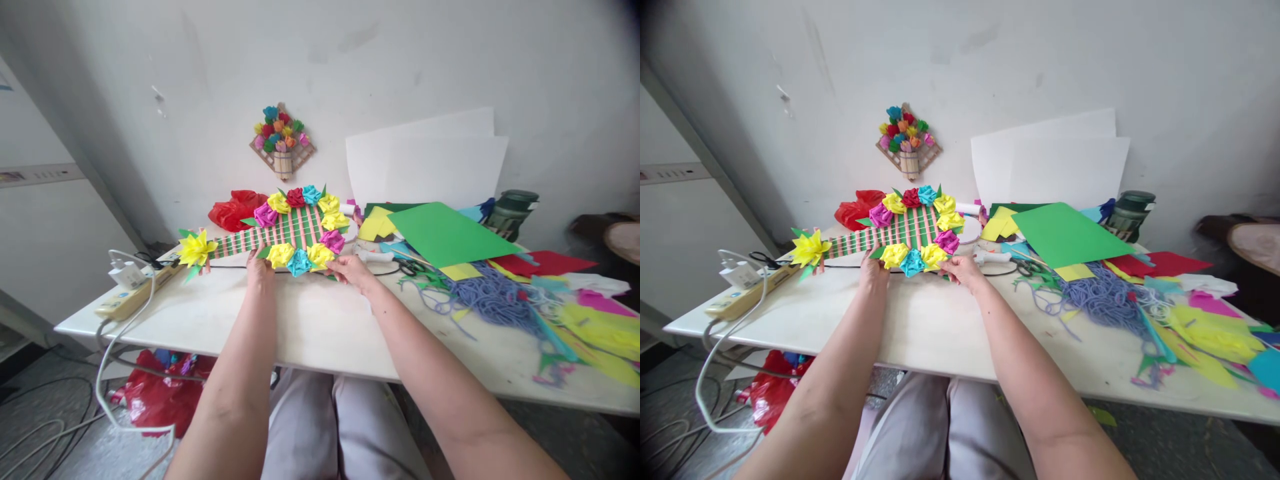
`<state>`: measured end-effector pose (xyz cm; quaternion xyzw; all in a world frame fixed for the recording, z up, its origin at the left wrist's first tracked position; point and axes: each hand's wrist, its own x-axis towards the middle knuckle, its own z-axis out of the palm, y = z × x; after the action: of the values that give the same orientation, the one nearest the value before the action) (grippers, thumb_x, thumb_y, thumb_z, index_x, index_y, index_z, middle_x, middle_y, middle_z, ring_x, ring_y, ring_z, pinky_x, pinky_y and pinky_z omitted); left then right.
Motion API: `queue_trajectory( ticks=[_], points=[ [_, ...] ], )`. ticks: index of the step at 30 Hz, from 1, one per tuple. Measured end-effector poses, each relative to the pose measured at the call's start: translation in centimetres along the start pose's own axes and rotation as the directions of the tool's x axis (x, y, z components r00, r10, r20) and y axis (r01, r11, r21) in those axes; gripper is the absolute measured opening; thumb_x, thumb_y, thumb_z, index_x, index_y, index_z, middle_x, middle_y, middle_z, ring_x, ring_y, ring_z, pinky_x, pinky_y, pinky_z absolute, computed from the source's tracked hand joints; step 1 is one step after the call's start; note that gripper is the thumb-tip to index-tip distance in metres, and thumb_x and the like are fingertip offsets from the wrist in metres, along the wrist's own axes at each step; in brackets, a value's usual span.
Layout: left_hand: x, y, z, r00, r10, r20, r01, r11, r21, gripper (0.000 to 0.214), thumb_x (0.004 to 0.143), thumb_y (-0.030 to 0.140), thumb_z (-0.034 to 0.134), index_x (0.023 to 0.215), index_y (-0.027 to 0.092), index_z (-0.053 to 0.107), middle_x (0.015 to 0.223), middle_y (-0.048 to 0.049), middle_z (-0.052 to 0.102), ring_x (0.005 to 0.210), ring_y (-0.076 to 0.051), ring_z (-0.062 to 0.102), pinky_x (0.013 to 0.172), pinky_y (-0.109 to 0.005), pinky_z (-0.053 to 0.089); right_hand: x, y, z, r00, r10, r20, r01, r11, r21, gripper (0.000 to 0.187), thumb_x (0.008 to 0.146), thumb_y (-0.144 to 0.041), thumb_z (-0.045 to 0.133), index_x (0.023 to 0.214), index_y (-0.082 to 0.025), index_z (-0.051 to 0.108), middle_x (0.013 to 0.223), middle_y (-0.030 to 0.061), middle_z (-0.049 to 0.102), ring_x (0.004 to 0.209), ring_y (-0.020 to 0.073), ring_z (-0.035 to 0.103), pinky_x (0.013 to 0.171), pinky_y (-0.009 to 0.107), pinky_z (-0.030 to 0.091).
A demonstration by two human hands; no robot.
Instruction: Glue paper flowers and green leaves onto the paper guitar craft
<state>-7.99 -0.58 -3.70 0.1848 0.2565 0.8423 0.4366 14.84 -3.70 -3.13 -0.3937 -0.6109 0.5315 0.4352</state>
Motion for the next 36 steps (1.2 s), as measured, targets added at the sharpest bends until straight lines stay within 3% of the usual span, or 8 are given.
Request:
queue_trajectory(
  ticks=[3,6,10,15,17,25,30,36],
  points=[
    [0.0,-0.1,0.1,1.0,-0.012,-0.02,0.012,1.0,-0.016,0.026,0.063,0.023,0.074,0.067,0.016,0.049,0.057,0.0033,0.057,0.051,-0.01,0.057,0.054,-0.023,0.047,0.0,0.1,0.2,0.998,-0.065,-0.021,0.063,0.995,-0.079,0.034,0.065,-0.047,0.066,0.055,-0.014,0.061,0.036,-0.0044,0.046,0.032,0.0045,0.033,0.034,0.019,0.023],
    [0.4,-0.1,-0.2,0.999,-0.011,-0.041,0.01,1.0,-0.011,0.026,0.064,0.023,0.074,0.067,0.016,0.049,0.055,0.0044,0.055,0.048,-0.009,0.054,0.051,-0.021,0.044,0.0,0.1,0.0,0.992,-0.123,-0.029,0.121,0.99,-0.078,0.032,0.064,-0.045,0.066,0.054,-0.015,0.06,0.041,-0.0033,0.051,0.034,0.0049,0.036,0.035,0.019,0.026],
    [0.8,0.0,-0.6,0.998,-0.019,-0.058,0.018,0.999,-0.027,0.025,0.067,0.025,0.072,0.067,0.016,0.048,0.055,0.0056,0.052,0.047,-0.007,0.053,0.053,-0.02,0.044,0.4,0.3,-0.7,0.987,-0.126,-0.102,0.129,0.992,0.017,0.03,0.061,-0.043,0.068,0.052,-0.016,0.057,0.04,-0.0031,0.052,0.033,0.0051,0.037,0.034,0.019,0.027],
    [0.7,0.2,-0.6,0.999,-0.034,-0.039,0.031,0.996,-0.081,0.023,0.071,0.026,0.069,0.069,0.017,0.048,0.059,0.0037,0.055,0.055,-0.01,0.058,0.062,-0.024,0.047,1.0,0.6,-1.5,0.945,-0.094,-0.313,0.159,0.969,0.189,0.028,0.053,-0.04,0.072,0.059,-0.016,0.06,0.051,-0.0001,0.061,0.036,0.0053,0.04,0.033,0.018,0.028],
    [0.6,0.3,-0.5,0.999,-0.034,-0.026,0.032,0.995,-0.093,0.022,0.071,0.025,0.069,0.069,0.017,0.048,0.06,0.0031,0.056,0.058,-0.01,0.059,0.063,-0.024,0.048,1.0,0.5,-1.6,0.937,-0.069,-0.341,0.152,0.963,0.222,0.028,0.051,-0.039,0.074,0.06,-0.015,0.06,0.054,0.001,0.063,0.037,0.0055,0.042,0.033,0.018,0.029],
    [0.4,0.3,-0.4,0.999,-0.047,-0.023,0.045,0.995,-0.087,0.022,0.071,0.023,0.069,0.071,0.017,0.047,0.057,0.0048,0.053,0.055,-0.01,0.058,0.06,-0.024,0.047,0.2,-0.1,-1.0,0.992,-0.072,-0.104,0.091,0.976,0.196,0.032,0.055,-0.043,0.073,0.059,-0.014,0.063,0.049,-0.0003,0.06,0.039,0.0061,0.045,0.035,0.019,0.034],
    [0.3,0.1,-0.4,0.999,-0.054,0.003,0.054,0.995,-0.088,0.025,0.07,0.023,0.07,0.069,0.017,0.046,0.058,0.0047,0.054,0.053,-0.01,0.057,0.059,-0.025,0.047,0.0,-0.1,-0.4,0.998,-0.068,-0.001,0.068,0.992,0.108,0.035,0.06,-0.049,0.07,0.066,-0.014,0.064,0.068,0.0033,0.067,0.042,0.0066,0.049,0.036,0.019,0.035],
    [0.1,0.2,-0.2,0.999,-0.039,0.008,0.04,0.998,-0.039,0.025,0.067,0.027,0.072,0.071,0.018,0.049,0.059,0.0045,0.056,0.055,-0.01,0.058,0.059,-0.024,0.047,-0.1,-0.2,0.2,0.994,-0.112,-0.015,0.112,0.994,-0.018,0.034,0.061,-0.048,0.069,0.058,-0.015,0.062,0.056,0.0018,0.064,0.038,0.0055,0.043,0.037,0.02,0.033]
  ],
)
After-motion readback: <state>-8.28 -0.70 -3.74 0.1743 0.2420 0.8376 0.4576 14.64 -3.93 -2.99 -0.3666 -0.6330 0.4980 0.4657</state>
